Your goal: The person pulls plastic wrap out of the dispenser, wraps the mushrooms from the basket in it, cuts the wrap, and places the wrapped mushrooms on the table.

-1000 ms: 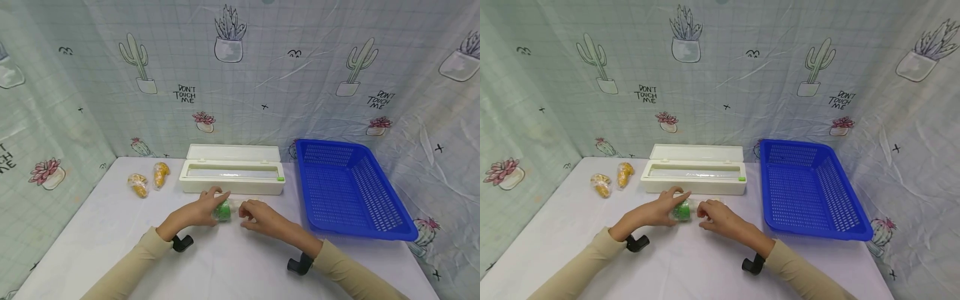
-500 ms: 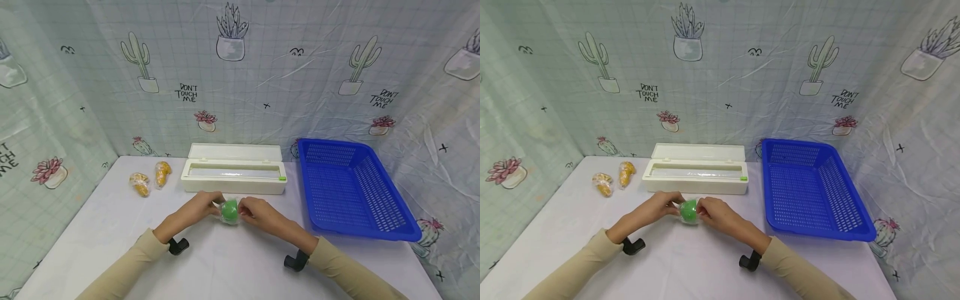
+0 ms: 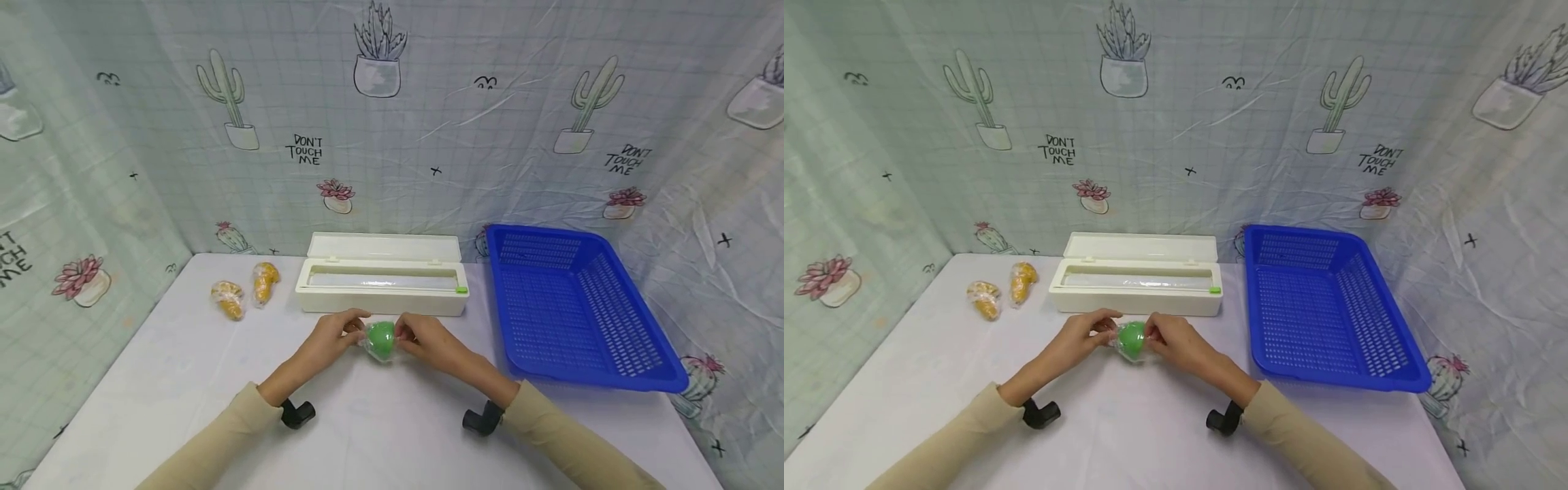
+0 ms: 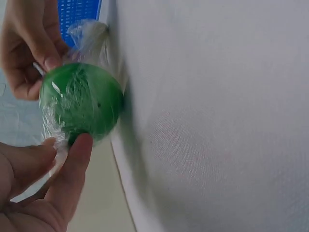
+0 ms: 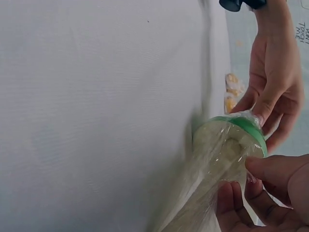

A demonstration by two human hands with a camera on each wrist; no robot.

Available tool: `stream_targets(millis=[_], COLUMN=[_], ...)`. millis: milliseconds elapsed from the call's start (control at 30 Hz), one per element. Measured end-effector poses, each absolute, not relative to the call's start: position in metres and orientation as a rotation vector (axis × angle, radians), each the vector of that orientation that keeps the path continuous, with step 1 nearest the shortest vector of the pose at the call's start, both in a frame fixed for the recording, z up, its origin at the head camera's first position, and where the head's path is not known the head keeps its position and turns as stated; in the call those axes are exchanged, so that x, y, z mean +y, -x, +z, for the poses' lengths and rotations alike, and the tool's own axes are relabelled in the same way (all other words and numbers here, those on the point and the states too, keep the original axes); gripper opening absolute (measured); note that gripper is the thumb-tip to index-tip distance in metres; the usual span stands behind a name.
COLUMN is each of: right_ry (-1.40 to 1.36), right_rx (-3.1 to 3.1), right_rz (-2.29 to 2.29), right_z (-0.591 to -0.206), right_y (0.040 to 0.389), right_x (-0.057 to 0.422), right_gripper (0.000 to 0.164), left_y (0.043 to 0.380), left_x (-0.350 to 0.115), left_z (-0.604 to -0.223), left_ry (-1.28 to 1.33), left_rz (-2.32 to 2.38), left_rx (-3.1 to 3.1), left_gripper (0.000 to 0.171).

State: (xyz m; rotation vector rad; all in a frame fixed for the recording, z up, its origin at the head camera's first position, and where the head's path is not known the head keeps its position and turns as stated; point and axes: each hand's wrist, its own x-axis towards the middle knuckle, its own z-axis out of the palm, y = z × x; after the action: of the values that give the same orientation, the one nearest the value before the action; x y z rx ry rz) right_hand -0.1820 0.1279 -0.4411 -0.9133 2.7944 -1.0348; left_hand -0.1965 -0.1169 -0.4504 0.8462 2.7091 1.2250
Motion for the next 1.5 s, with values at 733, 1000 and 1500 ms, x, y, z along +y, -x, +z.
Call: stream_targets(millis=[733, 1000, 1500], right_ry=[0.603, 0.373, 0.972], right_rx=[2.577, 2.261, 2.762], right_rz=[-1.530, -1.888, -1.466], right_z=[-0.429, -0.433, -0.432], right_y=[0.197, 0.193, 0.173], right_x=[0.145, 0.147, 0.126], right_gripper=[0.006, 0.009, 0.009], left_y=[0.195, 0.199, 0.191], left_x=[-0.110, -0.104, -0.111], left_z=[-0.446, -0.451, -0.421], left_ry=[-1.375, -1.363, -1.205], left_rz=[0.604, 0.667, 0.600], left_rx=[2.769, 2.893, 2.725], left_gripper=[0.070, 0.061, 0.046])
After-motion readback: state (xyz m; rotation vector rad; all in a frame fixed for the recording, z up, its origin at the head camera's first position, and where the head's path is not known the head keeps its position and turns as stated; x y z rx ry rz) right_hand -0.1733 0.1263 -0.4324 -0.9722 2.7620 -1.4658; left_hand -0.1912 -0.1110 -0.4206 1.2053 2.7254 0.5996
